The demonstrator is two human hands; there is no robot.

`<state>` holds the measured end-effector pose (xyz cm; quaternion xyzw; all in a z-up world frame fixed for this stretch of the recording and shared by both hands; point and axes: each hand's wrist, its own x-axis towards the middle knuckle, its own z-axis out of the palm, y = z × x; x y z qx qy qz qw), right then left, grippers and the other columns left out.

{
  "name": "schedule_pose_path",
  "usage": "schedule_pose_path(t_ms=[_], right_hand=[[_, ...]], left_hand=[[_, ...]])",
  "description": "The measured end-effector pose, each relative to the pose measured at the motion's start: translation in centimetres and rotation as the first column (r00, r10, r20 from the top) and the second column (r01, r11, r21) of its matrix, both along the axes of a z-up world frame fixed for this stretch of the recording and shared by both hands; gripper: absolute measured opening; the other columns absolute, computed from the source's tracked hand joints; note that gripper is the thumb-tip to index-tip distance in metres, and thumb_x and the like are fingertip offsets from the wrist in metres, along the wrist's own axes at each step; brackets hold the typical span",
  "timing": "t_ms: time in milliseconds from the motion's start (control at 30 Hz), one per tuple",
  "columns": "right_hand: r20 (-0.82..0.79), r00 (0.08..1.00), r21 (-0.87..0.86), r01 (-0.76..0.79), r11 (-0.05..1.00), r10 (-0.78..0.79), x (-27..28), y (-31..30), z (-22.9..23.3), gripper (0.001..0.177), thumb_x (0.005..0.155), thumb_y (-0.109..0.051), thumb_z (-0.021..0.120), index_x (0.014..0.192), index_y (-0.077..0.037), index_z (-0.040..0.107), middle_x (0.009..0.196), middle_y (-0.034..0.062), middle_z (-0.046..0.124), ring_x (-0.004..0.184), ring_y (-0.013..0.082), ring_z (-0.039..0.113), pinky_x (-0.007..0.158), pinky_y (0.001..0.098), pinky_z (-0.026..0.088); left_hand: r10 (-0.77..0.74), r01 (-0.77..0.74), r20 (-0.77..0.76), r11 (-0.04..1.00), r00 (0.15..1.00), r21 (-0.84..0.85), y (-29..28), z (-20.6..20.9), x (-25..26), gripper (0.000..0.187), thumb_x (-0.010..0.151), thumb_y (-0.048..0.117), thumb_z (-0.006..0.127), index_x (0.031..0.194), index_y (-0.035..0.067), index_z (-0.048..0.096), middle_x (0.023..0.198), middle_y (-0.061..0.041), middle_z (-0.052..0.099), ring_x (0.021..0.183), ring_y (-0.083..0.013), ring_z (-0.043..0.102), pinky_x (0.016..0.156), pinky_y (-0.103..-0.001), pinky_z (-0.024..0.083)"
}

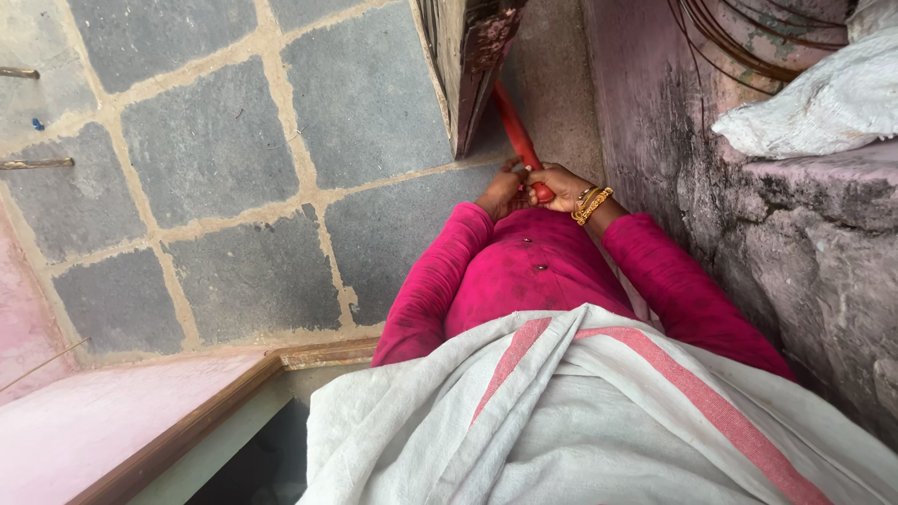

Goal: The person sweeps the floor near a doorway and a wall using a handheld broom, clearing debris and moving a plastic bag aside.

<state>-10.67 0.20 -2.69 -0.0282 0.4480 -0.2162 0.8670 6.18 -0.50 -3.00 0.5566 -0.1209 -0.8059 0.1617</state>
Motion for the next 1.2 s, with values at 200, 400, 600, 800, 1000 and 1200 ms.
schedule_pose_path(t_ms=[200,400,600,800,1000,1200], right_hand=[[-0.098,0.982,-0.111,-0.174,0.978,0.164,1.8,0.7,1.8,0.021,0.091,0.001,0.055,0.109,-0.009,0.048,0.076,0.0049,0.059,0.054,0.0129,0.055,0.047,0.0282,0.048],[-0.319,0.798,0.033,-0.53,0.847,0.512,-1.3,-1.2,-1.4,0.03,0.087,0.005,0.061,0.115,0.003,0.053,0.069,0.0056,0.057,0.051,0.0123,0.053,0.042,0.0276,0.044],[-0.592,0.721,-0.053,-0.482,0.875,0.361,-2.0,-4.5,-1.8,0.043,0.082,0.007,0.06,0.124,-0.003,0.059,0.073,0.0078,0.064,0.049,0.0137,0.052,0.041,0.0299,0.041],[-0.937,0.341,-0.317,-0.757,0.571,-0.068,-0.4,-5.2,-1.4,0.043,0.092,-0.012,0.078,0.132,-0.004,0.063,0.096,0.0141,0.07,0.074,0.0186,0.061,0.06,0.0289,0.047],[-0.788,0.588,-0.277,-0.602,0.749,0.182,-2.7,-3.7,5.3,0.075,0.084,-0.001,0.064,0.155,-0.017,0.046,0.094,0.0111,0.07,0.062,0.0142,0.063,0.05,0.0317,0.05],[-0.63,0.655,-0.084,-0.591,0.802,0.417,-4.3,-3.5,2.4,0.05,0.093,-0.003,0.06,0.142,-0.009,0.06,0.077,0.0063,0.062,0.051,0.0095,0.051,0.044,0.0272,0.043]], left_hand=[[-0.02,0.018,0.058,0.999,0.998,0.043,0.4,2.6,0.7,0.057,0.103,0.021,0.048,0.155,0.024,0.024,0.101,-0.019,0.064,0.062,-0.0271,0.063,0.06,-0.048,0.062],[-0.11,0.135,-0.177,0.982,0.978,0.135,1.0,1.5,-0.2,0.04,0.107,0.018,0.047,0.144,0.003,0.042,0.11,-0.021,0.067,0.086,-0.0312,0.073,0.081,-0.046,0.064],[-0.022,0.03,-0.287,0.999,0.958,0.023,0.0,1.3,-1.9,0.046,0.107,0.023,0.036,0.15,0.006,0.034,0.111,-0.015,0.066,0.097,-0.0262,0.067,0.087,-0.045,0.061],[-0.07,0.056,-0.107,0.991,0.992,-0.124,-2.4,2.6,-4.0,0.072,0.097,-0.004,0.041,0.162,0.019,0.019,0.113,-0.011,0.063,0.094,-0.0217,0.063,0.083,-0.043,0.06],[-0.091,0.084,-0.13,0.995,0.987,-0.058,-1.7,2.3,-4.1,0.076,0.093,-0.01,0.038,0.162,0.017,0.021,0.118,-0.01,0.06,0.097,-0.0236,0.066,0.086,-0.042,0.06],[-0.189,0.189,-0.17,0.982,0.967,-0.018,-1.1,0.8,-4.6,0.061,0.1,0.0,0.036,0.16,0.008,0.028,0.111,-0.011,0.066,0.101,-0.023,0.069,0.087,-0.039,0.059]])
